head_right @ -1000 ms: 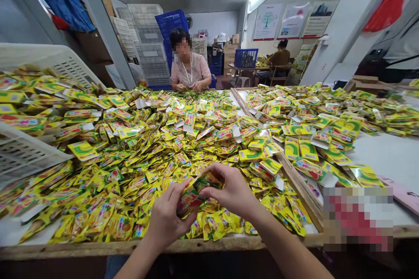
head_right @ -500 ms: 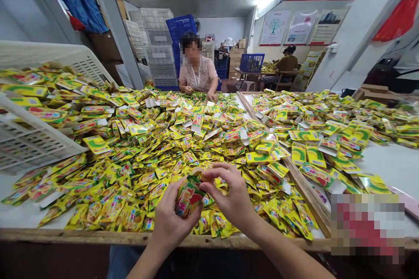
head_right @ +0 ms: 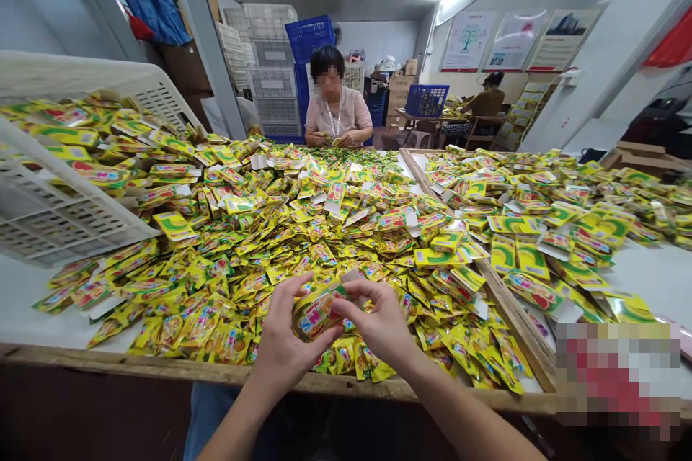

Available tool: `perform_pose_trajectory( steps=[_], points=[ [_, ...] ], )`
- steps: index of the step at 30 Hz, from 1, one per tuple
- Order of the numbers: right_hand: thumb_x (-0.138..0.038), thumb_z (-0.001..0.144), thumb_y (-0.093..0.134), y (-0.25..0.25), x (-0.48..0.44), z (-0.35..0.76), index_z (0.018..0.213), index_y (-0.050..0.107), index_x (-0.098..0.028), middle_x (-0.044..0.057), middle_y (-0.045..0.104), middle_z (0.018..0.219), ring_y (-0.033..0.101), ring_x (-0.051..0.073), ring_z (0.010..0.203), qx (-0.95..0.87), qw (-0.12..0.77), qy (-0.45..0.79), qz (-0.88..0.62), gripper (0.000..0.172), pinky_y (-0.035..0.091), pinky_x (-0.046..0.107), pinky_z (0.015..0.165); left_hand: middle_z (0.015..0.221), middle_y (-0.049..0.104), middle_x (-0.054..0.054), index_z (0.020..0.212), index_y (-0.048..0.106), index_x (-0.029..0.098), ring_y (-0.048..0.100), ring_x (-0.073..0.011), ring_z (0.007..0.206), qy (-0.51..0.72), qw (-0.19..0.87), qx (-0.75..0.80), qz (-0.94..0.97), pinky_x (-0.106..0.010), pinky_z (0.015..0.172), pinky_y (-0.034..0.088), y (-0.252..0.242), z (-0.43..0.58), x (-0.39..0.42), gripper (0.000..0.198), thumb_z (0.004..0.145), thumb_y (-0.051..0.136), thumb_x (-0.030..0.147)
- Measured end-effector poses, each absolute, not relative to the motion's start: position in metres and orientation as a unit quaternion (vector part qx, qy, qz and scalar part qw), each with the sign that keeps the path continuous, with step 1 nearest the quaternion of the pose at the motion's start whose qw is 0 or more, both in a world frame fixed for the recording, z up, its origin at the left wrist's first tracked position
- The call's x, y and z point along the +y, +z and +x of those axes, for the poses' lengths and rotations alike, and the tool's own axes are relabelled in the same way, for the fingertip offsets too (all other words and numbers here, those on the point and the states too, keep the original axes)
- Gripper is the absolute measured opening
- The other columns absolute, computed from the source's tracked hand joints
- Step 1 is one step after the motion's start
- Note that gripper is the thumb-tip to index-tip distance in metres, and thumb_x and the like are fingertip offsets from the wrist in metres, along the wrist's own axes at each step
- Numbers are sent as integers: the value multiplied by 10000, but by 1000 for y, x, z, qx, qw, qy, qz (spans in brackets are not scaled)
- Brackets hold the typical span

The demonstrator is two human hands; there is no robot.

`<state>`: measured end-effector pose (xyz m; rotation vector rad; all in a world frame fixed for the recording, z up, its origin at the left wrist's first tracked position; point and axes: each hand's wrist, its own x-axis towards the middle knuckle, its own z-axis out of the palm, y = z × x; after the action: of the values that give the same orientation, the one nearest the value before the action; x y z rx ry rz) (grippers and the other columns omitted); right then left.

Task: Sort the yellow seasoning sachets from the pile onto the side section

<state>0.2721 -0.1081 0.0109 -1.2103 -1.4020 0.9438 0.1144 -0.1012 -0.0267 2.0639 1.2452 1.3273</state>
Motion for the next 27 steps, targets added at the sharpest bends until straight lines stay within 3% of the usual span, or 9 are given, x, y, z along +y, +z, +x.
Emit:
perform_pose_trajectory(
  steps=[5,11,13,15,17,19,23,25,27],
  points=[
    [-494,693,714,11,-116,267,761,727,-178,50,711,744,655,182,686,-534,491,508,-465,324,545,311,682,1067,594,-77,1169,459,214,592,-223,1000,468,348,472,661,-347,839,493,-26,111,-105,541,744,668,475],
    [-500,759,650,-2,-118,264,757,703,-174,34,684,714,647,176,676,-553,435,559,-438,330,570,340,684,961,597,-58,1010,507,205,586,-201,901,516,309,469,647,-326,800,485,-39,114,-112,306,821,562,438],
    [-468,754,669,-12,-121,264,759,690,-179,47,679,749,651,194,716,-558,458,510,-468,290,568,342,678,936,591,-44,992,509,214,586,-185,879,543,303,462,633,-307,790,483,-45,116,-115,229,866,498,405],
    [-406,700,738,-22,-127,263,835,670,-209,55,675,837,649,218,824,-539,541,401,-506,249,555,341,732,912,579,-30,988,504,227,586,-169,849,574,298,460,608,-287,766,487,-51,118,-119,186,905,432,378],
    [-344,613,810,-32,-134,261,1008,612,-253,56,659,968,634,225,913,-507,608,314,-524,451,538,328,783,919,576,-33,1007,494,237,588,-164,858,592,293,462,592,-282,766,491,-57,122,-124,182,938,363,343],
    [-338,590,822,-39,-141,263,1138,537,-273,50,656,988,647,207,837,-501,585,344,-537,621,544,302,711,957,584,-47,1042,486,243,591,-169,902,573,303,450,614,-292,791,493,-63,124,-130,194,951,330,313],
    [-455,577,798,-28,-143,303,1086,586,-240,23,683,769,631,188,596,-466,479,444,-597,592,500,280,495,1108,581,-83,1232,417,256,592,-178,937,469,351,389,711,-320,815,506,-75,117,-137,303,936,387,315],
    [-483,473,837,-5,-140,348,1019,629,-237,33,698,710,632,198,558,-407,498,361,-675,635,470,299,482,1096,579,-88,1267,397,246,591,-179,882,474,324,401,714,-329,785,515,-84,107,-134,365,915,438,332],
    [-551,581,764,23,-136,401,997,663,-242,79,729,794,659,191,616,-351,541,189,-741,528,433,330,539,1023,581,-82,1209,444,222,589,-175,829,517,259,443,685,-329,753,518,-93,96,-126,326,900,467,323]
  ],
)
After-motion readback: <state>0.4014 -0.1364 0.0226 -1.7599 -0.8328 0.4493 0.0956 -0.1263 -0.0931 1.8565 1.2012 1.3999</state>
